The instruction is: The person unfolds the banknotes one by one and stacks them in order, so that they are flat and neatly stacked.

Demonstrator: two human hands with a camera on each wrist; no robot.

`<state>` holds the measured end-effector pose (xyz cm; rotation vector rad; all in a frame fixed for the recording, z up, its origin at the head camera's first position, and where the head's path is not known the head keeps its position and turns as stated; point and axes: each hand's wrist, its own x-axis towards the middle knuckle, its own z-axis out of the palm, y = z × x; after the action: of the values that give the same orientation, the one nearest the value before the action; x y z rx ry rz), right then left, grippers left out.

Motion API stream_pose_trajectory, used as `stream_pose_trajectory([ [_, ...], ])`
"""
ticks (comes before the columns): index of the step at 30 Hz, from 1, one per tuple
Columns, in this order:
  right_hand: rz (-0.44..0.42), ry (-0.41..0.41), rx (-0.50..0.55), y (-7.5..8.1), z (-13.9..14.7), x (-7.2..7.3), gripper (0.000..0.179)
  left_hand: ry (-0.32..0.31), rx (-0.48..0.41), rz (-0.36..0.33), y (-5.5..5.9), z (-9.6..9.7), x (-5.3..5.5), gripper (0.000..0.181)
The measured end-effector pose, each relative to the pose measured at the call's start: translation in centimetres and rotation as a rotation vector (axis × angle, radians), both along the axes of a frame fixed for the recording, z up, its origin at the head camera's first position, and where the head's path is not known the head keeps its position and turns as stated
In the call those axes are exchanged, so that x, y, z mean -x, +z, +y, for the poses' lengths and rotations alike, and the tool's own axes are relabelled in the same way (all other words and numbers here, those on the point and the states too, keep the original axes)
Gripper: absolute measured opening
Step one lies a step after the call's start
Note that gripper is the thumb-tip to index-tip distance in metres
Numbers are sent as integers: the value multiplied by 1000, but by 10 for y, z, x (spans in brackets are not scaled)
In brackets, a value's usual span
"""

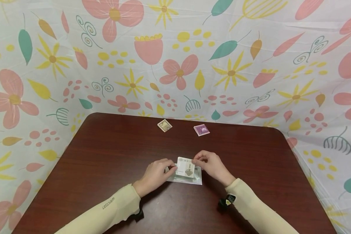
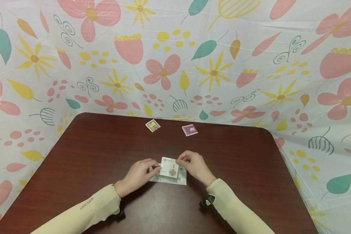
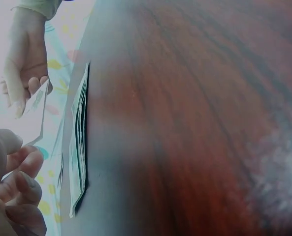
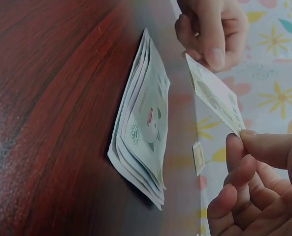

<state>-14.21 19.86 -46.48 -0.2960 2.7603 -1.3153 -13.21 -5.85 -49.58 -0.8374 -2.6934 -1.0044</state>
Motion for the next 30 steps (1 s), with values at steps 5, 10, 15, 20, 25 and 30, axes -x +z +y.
stream_pose_trajectory([
  [5,12,10,1,2,-3,0,8,-11,6,1,1,1,1,10],
  [10,4,-2,-4,3,-4,0,7,-6,19,27,1,1,1,10],
  [15,-9,-18,-10,4,-5,1,6,13,45,71,0,2,2,7],
  [20,-20,-22,-2,4,-5,1,5,18,66,147,0,2,1,5],
  [25,-11,-25,4,4,-5,1,4,8,69,188,4,3,1,4],
  [30,-9,-20,12,4,-5,1,5,0,8,94,5,3,3,5],
])
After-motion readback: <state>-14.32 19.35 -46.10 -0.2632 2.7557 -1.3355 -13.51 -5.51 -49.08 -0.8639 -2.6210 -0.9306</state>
